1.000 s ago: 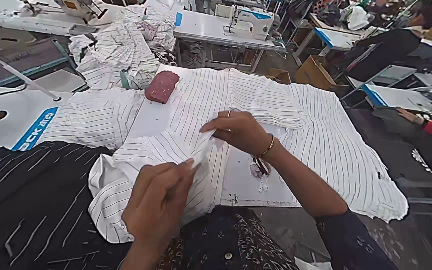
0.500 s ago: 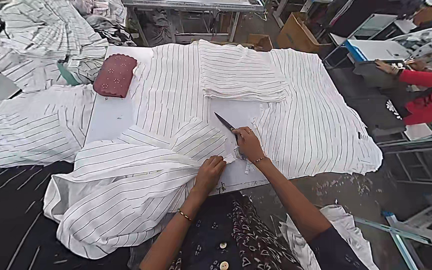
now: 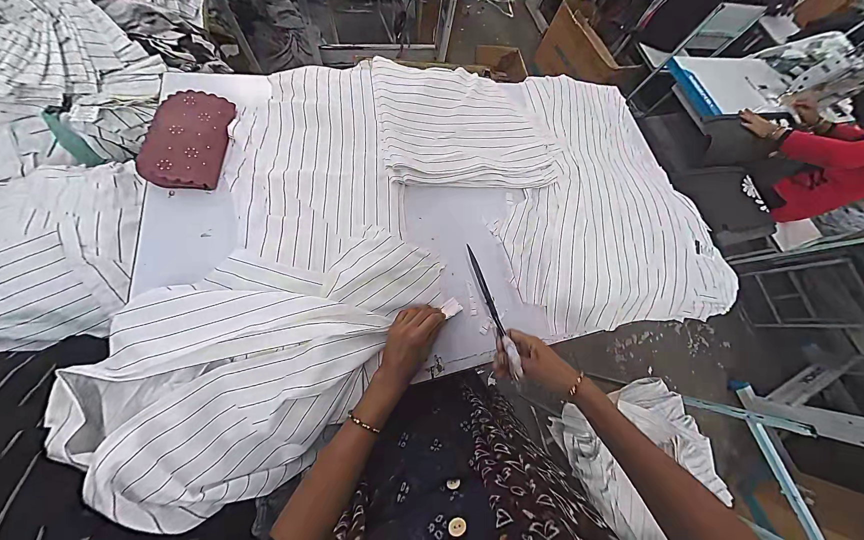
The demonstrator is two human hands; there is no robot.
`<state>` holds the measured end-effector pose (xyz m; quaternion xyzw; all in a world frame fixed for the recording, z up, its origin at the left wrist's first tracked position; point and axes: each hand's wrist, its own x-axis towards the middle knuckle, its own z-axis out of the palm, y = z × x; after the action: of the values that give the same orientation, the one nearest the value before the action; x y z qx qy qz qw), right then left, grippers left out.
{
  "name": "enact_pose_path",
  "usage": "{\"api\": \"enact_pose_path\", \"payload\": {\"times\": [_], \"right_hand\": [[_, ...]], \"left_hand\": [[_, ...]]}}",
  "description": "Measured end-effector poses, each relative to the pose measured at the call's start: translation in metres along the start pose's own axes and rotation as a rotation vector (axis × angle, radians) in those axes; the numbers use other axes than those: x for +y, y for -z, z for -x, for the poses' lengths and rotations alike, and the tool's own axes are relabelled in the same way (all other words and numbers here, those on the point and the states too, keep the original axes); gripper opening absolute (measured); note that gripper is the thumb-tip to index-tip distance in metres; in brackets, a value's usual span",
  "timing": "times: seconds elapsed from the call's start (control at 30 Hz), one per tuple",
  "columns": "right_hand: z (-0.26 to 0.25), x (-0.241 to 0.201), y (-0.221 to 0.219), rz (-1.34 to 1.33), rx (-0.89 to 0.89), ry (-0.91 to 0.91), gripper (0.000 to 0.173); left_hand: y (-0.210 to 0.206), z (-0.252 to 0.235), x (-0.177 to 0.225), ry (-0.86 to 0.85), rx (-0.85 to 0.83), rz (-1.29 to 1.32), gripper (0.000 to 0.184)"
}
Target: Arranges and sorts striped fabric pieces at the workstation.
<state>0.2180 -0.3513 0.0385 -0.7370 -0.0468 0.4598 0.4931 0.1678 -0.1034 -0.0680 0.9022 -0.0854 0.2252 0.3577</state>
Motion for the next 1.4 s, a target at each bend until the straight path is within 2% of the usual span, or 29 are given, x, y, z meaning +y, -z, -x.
{"api": "enact_pose_path", "payload": {"times": [0.03,0.17,0.27,0.47,0.63,0.93,1.1,1.27,1.4], "right_hand": [[0.019,0.013,-0.011,-0.087,0.003,-0.028,0.011],[0.064,0.054,-0.046,-0.225,0.098,-0.15,0.019],[0.05,0.059,-0.055,-0.227,0.086,-0.148,0.018],[0.009,0.037,-0.047,-0.074,-0.048,-0.155,0.022],[0.004,0.04,-0.052,-0.002,0.034,-0.118,0.025],[0.003,0.047,-0.084,-0.089,0.174,-0.086,0.03],[0.004,0.044,-0.098,-0.149,0.198,-0.086,0.031],[-0.004,0.041,-0.103,-0.332,0.175,-0.089,0.032],[-0.011,0.034,-0.107,-0.333,0.189,-0.092,0.031]], "left_hand": [[0.0,0.0,0.0,-0.002,0.002,0.0,0.018],[0.001,0.0,0.0,-0.03,0.007,-0.004,0.017],[0.001,0.001,0.0,-0.058,-0.007,-0.012,0.017],[0.0,0.003,-0.001,-0.097,-0.006,-0.022,0.018],[-0.001,0.004,-0.002,-0.126,0.01,-0.052,0.018],[0.0,0.002,-0.002,-0.101,-0.026,-0.033,0.019],[0.002,0.001,0.0,-0.081,-0.042,-0.009,0.018],[0.001,0.002,-0.003,-0.091,-0.017,0.024,0.019],[0.003,0.003,-0.003,-0.085,-0.013,0.07,0.018]]}}
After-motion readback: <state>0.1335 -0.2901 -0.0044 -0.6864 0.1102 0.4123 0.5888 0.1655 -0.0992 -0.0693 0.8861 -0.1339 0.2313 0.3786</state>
